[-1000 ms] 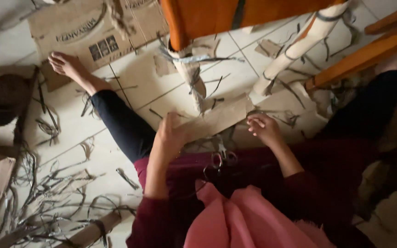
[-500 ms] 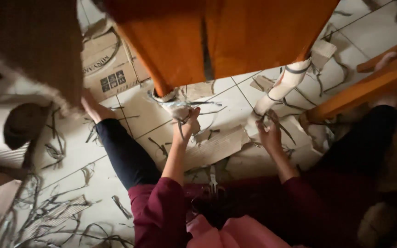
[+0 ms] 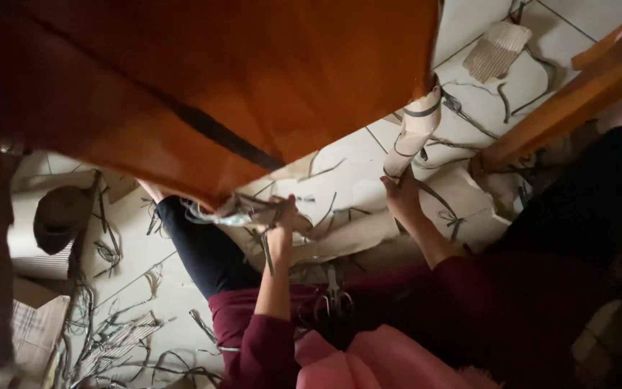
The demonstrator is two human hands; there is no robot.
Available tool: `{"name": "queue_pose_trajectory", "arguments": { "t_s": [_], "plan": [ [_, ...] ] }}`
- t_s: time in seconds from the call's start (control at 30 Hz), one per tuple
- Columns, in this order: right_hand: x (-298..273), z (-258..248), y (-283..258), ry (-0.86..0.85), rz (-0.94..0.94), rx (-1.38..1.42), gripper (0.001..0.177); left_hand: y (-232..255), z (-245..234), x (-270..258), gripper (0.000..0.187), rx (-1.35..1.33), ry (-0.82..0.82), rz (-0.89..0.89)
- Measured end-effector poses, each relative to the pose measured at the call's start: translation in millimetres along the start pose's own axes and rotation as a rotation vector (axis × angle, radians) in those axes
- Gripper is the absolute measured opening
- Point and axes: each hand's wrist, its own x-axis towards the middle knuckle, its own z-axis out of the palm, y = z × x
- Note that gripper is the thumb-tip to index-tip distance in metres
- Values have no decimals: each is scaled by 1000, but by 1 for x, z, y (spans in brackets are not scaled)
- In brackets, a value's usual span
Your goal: Wrapping furniture legs with decorative strips and securing them by tying and cutting
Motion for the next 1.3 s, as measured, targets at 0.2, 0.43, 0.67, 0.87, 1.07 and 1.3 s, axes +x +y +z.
{"name": "queue_pose_trajectory", "arguments": {
  "t_s": [0.2, 0.43, 0.67, 0.87, 1.07, 1.3],
  "plan": [
    [6, 0, -23, 30, -193, -112, 74, 16, 0, -85, 97, 157, -162, -168],
    [1, 11, 4, 30, -248, -395, 72, 117, -66, -194, 89, 473, -135, 22],
    [-112, -19, -108, -574, 172, 29, 95, 144, -45, -238, 22, -173, 227, 278],
    [-121, 56, -108, -65, -7, -316, 73, 199, -27, -277, 32, -953, 164, 233],
    [-106, 21, -71, 88, -260, -375, 62, 259, -60, -314, 28, -1064, -104, 497],
    [-64, -26, 38, 74, -573, -324, 38, 263, -115, -346, 69, -907, -238, 532]
  ]
}}
